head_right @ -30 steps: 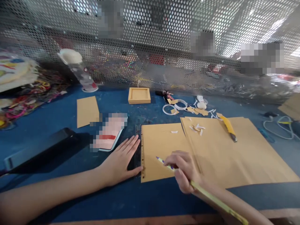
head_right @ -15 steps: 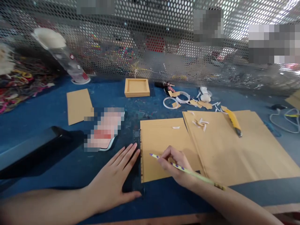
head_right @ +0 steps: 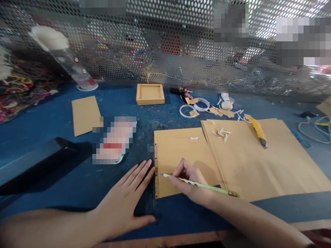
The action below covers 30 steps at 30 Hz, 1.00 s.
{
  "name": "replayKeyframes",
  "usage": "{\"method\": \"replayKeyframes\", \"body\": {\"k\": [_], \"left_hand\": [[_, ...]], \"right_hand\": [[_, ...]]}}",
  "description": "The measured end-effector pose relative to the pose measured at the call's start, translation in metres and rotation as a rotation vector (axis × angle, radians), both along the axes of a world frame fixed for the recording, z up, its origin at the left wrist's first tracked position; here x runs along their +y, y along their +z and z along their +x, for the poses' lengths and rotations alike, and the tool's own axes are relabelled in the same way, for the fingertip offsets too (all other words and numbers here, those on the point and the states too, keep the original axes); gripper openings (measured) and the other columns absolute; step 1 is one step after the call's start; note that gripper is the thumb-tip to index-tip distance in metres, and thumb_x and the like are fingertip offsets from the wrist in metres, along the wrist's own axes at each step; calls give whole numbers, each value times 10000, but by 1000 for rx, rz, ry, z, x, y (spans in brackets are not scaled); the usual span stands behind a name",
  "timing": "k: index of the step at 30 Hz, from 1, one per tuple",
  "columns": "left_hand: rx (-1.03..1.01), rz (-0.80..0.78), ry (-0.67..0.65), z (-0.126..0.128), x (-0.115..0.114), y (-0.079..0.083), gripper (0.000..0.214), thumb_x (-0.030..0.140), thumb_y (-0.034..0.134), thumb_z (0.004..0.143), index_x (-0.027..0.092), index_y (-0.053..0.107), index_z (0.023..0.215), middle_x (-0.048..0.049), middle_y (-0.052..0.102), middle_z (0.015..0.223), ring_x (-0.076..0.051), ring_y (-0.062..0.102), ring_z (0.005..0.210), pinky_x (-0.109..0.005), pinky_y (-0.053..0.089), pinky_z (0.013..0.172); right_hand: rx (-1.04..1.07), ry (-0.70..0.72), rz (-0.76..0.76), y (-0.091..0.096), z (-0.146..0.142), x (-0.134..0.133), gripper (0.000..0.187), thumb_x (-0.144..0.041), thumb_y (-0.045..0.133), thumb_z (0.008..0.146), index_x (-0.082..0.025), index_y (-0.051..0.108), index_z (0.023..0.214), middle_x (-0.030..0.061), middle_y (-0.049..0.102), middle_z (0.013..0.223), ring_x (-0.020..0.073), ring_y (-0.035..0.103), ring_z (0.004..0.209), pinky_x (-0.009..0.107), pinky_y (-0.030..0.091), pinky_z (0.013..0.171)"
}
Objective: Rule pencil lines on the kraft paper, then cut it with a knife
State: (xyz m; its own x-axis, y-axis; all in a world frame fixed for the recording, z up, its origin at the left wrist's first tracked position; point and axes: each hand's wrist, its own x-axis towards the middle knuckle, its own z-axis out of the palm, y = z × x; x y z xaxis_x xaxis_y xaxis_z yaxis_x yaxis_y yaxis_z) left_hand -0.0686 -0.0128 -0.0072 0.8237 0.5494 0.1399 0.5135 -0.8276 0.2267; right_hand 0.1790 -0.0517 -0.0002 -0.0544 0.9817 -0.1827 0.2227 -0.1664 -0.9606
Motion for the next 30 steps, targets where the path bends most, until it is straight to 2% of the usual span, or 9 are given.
{"method": "replayKeyframes", "body": {"k": [10, 16, 27, 30], "left_hand": [[-1, 25, 3, -1, -3, 1, 1115, 831, 420, 780, 93, 78, 1542, -218, 186, 1565, -360, 271, 1413, -460, 237, 1120], [3, 37, 0, 1, -5, 1, 1119, 831, 424, 776, 53, 133, 1527, -250, 202, 1550, -373, 257, 1415, -471, 254, 1112], [18, 14, -5, 1, -6, 1, 1110, 817, 443, 777, 49, 150, 1523, -238, 180, 1560, -376, 248, 1417, -470, 239, 1129], [26, 34, -7, 1, -7, 2, 1104, 808, 464, 773, 22, 206, 1503, -260, 199, 1548, -380, 254, 1413, -467, 245, 1124]], "right_hand": [[-151, 60, 59, -10, -3, -5, 253, -403, 615, 887, -214, 529, 743, -22, 566, 662, 121, 500, 579, 244, 396, 532], [-185, 74, 45, -6, -4, -3, 230, -389, 612, 894, -216, 540, 761, -27, 562, 665, 115, 490, 572, 240, 379, 523], [-178, 111, 25, -2, -5, -2, 211, -352, 598, 902, -215, 518, 763, -35, 542, 656, 107, 470, 566, 231, 356, 516], [-184, 124, 27, -1, -5, -1, 211, -352, 594, 903, -211, 525, 763, -35, 541, 658, 102, 457, 560, 226, 351, 512]]}}
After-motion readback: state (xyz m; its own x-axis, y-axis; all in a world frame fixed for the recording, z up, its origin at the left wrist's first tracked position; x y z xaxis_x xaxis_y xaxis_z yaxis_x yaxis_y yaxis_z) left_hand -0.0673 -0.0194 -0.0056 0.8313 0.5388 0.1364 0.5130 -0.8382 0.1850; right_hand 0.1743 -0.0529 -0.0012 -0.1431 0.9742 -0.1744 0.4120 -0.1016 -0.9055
